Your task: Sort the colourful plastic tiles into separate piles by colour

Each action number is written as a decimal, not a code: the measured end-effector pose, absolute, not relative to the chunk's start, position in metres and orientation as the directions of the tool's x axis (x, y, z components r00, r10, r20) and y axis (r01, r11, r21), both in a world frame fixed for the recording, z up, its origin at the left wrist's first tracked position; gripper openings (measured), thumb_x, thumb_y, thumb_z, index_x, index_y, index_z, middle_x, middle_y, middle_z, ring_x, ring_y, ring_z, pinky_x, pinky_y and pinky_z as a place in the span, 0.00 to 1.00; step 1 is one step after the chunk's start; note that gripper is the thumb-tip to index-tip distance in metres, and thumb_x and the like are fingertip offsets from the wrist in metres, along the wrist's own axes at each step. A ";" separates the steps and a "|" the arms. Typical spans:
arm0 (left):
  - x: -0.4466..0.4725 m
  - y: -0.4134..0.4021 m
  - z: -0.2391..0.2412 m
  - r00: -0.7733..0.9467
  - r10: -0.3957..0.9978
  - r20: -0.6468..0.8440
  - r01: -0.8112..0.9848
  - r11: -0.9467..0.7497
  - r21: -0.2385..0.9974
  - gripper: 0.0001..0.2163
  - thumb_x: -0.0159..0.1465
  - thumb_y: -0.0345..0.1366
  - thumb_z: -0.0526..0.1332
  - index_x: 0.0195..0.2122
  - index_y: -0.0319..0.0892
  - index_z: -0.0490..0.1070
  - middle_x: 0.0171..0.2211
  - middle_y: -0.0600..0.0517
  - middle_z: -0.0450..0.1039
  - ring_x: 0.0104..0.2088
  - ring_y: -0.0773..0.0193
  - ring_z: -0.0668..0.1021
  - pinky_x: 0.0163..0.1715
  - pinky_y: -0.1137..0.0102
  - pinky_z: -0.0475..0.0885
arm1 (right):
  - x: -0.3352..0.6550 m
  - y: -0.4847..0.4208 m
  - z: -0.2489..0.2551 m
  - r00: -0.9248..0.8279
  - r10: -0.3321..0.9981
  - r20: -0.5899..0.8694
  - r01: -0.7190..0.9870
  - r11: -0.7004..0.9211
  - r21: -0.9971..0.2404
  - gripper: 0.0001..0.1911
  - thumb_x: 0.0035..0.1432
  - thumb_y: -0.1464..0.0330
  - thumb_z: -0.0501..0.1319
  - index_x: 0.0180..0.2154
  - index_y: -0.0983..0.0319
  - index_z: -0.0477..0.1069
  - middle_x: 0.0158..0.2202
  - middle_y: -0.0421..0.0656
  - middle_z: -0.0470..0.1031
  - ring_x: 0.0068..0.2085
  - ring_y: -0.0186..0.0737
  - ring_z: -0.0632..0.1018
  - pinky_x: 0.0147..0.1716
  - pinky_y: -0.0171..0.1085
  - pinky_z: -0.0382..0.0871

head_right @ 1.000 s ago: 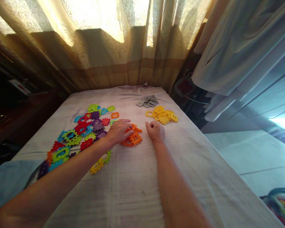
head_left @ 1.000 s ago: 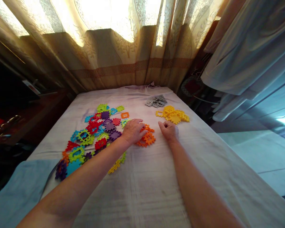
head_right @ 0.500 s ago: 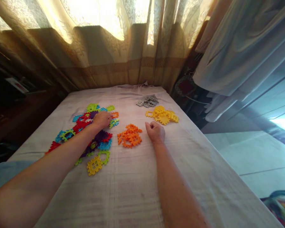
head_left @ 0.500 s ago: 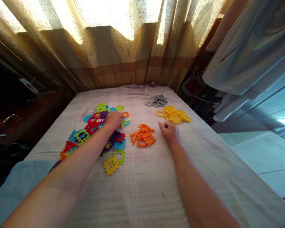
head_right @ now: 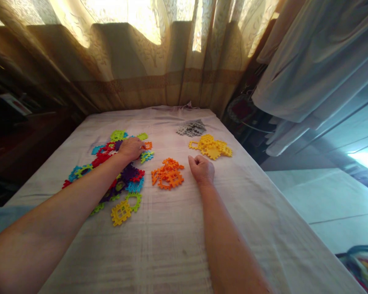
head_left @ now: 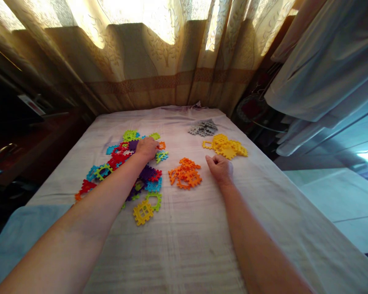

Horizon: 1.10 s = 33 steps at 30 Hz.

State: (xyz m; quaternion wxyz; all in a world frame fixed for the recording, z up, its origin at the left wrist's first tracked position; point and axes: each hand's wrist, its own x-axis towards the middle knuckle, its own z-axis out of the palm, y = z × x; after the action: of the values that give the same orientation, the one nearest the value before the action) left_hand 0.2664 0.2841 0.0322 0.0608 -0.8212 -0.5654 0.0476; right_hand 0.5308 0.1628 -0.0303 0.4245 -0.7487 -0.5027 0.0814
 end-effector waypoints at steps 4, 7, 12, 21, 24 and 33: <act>0.268 0.284 0.030 0.353 0.936 0.001 0.923 -0.348 -0.163 0.13 0.63 0.38 0.57 0.43 0.44 0.79 0.47 0.43 0.76 0.48 0.51 0.76 0.46 0.62 0.69 | 0.531 0.163 -0.031 0.481 0.824 0.301 0.685 -0.137 -0.716 0.23 0.53 0.52 0.56 0.16 0.57 0.54 0.16 0.36 0.59 0.22 0.34 0.61 0.25 0.35 0.52; 0.267 0.282 0.029 0.362 0.932 0.025 0.922 -0.354 -0.158 0.12 0.63 0.37 0.56 0.41 0.43 0.78 0.45 0.44 0.76 0.46 0.53 0.76 0.45 0.63 0.69 | 0.531 0.163 -0.031 0.474 0.817 0.328 0.692 -0.114 -0.713 0.23 0.54 0.51 0.55 0.16 0.57 0.54 0.15 0.36 0.59 0.22 0.34 0.61 0.25 0.35 0.53; 0.265 0.278 0.037 0.355 0.928 0.110 0.932 -0.341 -0.125 0.12 0.65 0.38 0.54 0.40 0.43 0.77 0.43 0.44 0.76 0.45 0.55 0.77 0.43 0.64 0.70 | 0.531 0.163 -0.032 0.475 0.810 0.344 0.695 -0.105 -0.712 0.24 0.54 0.50 0.54 0.16 0.57 0.55 0.15 0.36 0.59 0.21 0.34 0.62 0.23 0.35 0.52; 0.295 0.191 0.037 0.583 0.743 0.330 0.751 -0.647 0.132 0.07 0.66 0.36 0.57 0.38 0.43 0.74 0.42 0.48 0.76 0.44 0.58 0.76 0.49 0.62 0.68 | 0.531 0.163 -0.029 0.464 0.833 0.302 0.694 -0.131 -0.708 0.22 0.54 0.53 0.55 0.16 0.57 0.54 0.16 0.37 0.59 0.22 0.34 0.61 0.25 0.36 0.51; 0.307 0.165 0.031 0.589 0.742 0.320 0.736 -0.656 0.169 0.06 0.66 0.35 0.57 0.38 0.43 0.73 0.42 0.49 0.76 0.45 0.58 0.75 0.49 0.61 0.68 | 0.531 0.163 -0.028 0.461 0.839 0.289 0.695 -0.139 -0.705 0.22 0.53 0.53 0.56 0.15 0.57 0.54 0.16 0.37 0.59 0.22 0.34 0.61 0.25 0.36 0.52; 0.296 0.118 0.010 0.472 0.821 0.321 0.771 -0.561 0.300 0.10 0.67 0.39 0.57 0.45 0.46 0.75 0.49 0.48 0.76 0.50 0.58 0.75 0.53 0.60 0.68 | 0.537 0.162 -0.031 0.445 0.838 0.316 0.692 -0.097 -0.716 0.23 0.51 0.51 0.55 0.15 0.57 0.55 0.15 0.37 0.58 0.22 0.34 0.62 0.24 0.35 0.53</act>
State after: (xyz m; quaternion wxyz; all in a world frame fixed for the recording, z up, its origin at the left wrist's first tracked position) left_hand 0.2957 0.1180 0.0099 -0.0567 -0.8562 -0.4649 -0.2183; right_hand 0.5367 0.1622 -0.0309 0.4255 -0.7357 -0.5199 0.0862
